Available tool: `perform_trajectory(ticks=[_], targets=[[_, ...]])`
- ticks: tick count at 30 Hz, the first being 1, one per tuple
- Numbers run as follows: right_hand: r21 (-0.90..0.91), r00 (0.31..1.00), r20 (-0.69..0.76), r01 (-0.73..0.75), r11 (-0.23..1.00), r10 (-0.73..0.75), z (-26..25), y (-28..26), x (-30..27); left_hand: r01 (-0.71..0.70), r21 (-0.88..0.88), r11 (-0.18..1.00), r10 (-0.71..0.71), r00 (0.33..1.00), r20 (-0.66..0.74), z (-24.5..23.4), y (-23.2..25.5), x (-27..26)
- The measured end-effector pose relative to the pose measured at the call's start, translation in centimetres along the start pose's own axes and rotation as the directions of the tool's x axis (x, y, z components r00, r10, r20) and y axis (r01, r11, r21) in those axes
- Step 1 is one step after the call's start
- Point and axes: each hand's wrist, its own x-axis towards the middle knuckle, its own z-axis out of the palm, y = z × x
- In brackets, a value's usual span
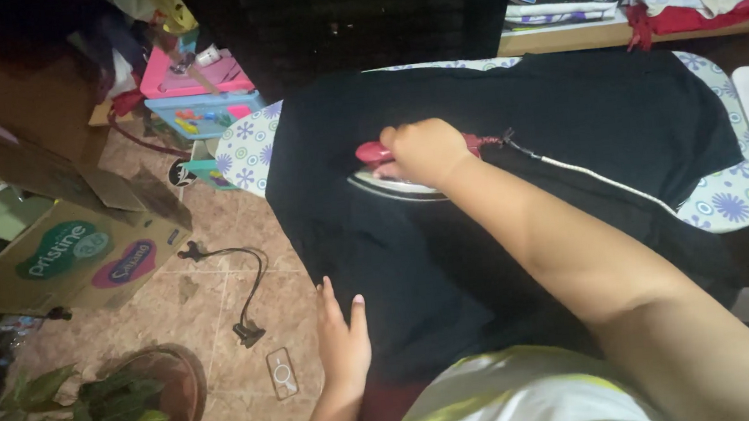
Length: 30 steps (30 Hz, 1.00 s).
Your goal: The person irons a black shirt on an ironing board. They smooth the fabric with their hands, then use a red iron to press the shirt repeatedly, adjusting the garment and repositioning the iron as needed.
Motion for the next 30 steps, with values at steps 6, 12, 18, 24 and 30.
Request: perform_trajectory(ticks=[6, 12, 18, 24, 30], targets=[[0.088, 0.975, 0.040, -0.222, 0.971, 0.219, -0.7, 0.3, 2.1, -0.109, -0.032, 0.994, 0.107, 0.993, -0.050, 0.6, -1.2, 0.3], [0.156, 0.903, 0.022, -0.427, 0.890, 0.429, -0.4, 3.4, 2.6, -0.048, -0.023, 0.999, 0.047, 0.999, -0.026, 0.1, -1.0, 0.2], [0.112, 0.779, 0.031, -0.625, 0.773, 0.626, 0.8, 9.4, 0.9, -0.072, -0.057, 0.996, 0.071, 0.997, -0.023, -0.4, -0.6, 0.0], [0.090, 0.791, 0.092, -0.612, 0.786, 0.605, -0.9, 11.6, -3.1, 0.006, -0.016, 1.000, -0.006, 1.000, -0.003, -0.5, 0.2, -0.2], [-0.029, 0.947, 0.158, -0.277, 0.960, 0.278, -0.2, 10.5, -4.7, -0.053, -0.039, 0.998, 0.051, 0.998, -0.034, 0.5, -0.9, 0.3]])
